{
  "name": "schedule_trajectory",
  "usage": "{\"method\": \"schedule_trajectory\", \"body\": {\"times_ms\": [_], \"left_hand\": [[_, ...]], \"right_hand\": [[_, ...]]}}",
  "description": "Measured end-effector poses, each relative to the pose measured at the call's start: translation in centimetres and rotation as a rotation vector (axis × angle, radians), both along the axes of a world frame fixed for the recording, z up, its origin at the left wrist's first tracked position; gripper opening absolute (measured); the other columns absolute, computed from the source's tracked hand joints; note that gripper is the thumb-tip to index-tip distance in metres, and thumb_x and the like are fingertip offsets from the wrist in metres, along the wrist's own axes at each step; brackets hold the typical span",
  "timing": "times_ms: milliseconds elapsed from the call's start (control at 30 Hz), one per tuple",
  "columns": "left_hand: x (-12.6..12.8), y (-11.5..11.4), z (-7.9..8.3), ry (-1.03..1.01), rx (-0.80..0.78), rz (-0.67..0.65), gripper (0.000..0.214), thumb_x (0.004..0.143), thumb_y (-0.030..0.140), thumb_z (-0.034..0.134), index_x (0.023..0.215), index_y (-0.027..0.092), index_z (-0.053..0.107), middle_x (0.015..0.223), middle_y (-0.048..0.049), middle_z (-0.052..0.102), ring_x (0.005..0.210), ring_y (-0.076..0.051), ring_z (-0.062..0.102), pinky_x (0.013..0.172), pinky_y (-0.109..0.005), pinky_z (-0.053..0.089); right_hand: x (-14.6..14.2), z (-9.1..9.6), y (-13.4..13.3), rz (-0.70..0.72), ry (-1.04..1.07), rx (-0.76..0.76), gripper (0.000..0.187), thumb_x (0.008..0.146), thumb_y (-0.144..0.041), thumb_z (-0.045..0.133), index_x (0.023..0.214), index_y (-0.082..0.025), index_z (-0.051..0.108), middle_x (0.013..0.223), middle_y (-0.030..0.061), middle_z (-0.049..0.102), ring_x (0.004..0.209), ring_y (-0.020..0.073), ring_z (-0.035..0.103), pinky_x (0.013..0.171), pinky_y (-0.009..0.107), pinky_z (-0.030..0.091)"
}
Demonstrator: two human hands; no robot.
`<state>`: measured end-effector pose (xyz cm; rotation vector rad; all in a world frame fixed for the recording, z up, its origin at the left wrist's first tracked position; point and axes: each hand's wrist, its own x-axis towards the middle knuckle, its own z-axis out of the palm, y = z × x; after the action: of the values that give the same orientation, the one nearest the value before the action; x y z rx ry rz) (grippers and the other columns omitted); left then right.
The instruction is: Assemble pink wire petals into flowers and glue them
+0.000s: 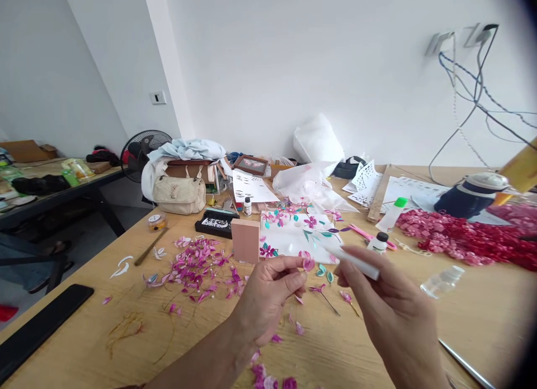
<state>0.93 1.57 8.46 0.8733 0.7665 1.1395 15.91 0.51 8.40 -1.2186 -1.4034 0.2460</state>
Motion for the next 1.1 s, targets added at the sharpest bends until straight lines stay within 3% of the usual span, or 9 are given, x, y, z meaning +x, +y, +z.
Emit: {"method": "schedule_trajectory", "body": {"times_ms": [167,300,433,800,1000,1100], "left_hand": [[0.1,-0.1,0.0,0.055,0.057,-0.050,0.022,0.064,0.025,0.068,0.084,0.016,0.069,0.056,0.0023,0.050,0.053,-0.006,0.041,0.052,-0.020,0.031],[0.0,0.0,-0.2,0.105,0.102,-0.082,0.024,0.066,0.024,0.066,0.089,0.016,0.068,0.058,0.0024,0.049,0.055,-0.007,0.041,0.053,-0.020,0.032],[0.1,0.1,-0.5,0.133,0.130,-0.086,0.024,0.067,0.024,0.066,0.088,0.014,0.068,0.055,0.0031,0.046,0.054,-0.007,0.041,0.054,-0.021,0.032],[0.2,0.1,-0.5,0.105,0.119,-0.129,0.020,0.066,0.025,0.067,0.082,0.013,0.067,0.058,0.0018,0.051,0.055,-0.007,0.044,0.054,-0.022,0.032],[0.3,0.1,-0.3,0.114,0.064,-0.111,0.021,0.062,0.026,0.071,0.078,0.014,0.067,0.070,-0.0016,0.060,0.059,-0.009,0.051,0.058,-0.023,0.035],[0.4,0.1,-0.4,0.124,0.063,-0.094,0.020,0.062,0.028,0.070,0.077,0.014,0.067,0.067,-0.0014,0.059,0.059,-0.009,0.052,0.057,-0.023,0.036]], "right_hand": [[-0.4,0.0,1.1,0.227,0.430,-0.259,0.031,0.068,-0.034,0.067,0.094,-0.019,0.067,0.063,0.0027,0.069,0.058,0.0154,0.063,0.052,0.026,0.052],[-0.3,-0.1,1.2,0.318,0.502,-0.377,0.033,0.064,-0.032,0.071,0.095,-0.021,0.068,0.061,0.0010,0.067,0.055,0.0118,0.058,0.050,0.023,0.048],[-0.3,-0.1,1.2,0.393,0.577,-0.394,0.030,0.062,-0.029,0.073,0.091,-0.022,0.068,0.063,-0.0004,0.066,0.058,0.0107,0.057,0.053,0.021,0.046],[-0.4,-0.1,1.3,0.379,0.603,-0.448,0.033,0.055,-0.030,0.077,0.085,-0.022,0.070,0.060,-0.0004,0.065,0.056,0.0117,0.055,0.053,0.022,0.045],[-0.7,-0.1,1.3,0.350,0.621,-0.421,0.031,0.054,-0.028,0.077,0.083,-0.022,0.070,0.063,0.0000,0.066,0.058,0.0115,0.055,0.054,0.022,0.045],[-0.8,-0.6,1.4,0.340,0.576,-0.387,0.030,0.057,-0.029,0.075,0.085,-0.023,0.069,0.065,-0.0002,0.066,0.059,0.0117,0.056,0.054,0.022,0.045]]}}
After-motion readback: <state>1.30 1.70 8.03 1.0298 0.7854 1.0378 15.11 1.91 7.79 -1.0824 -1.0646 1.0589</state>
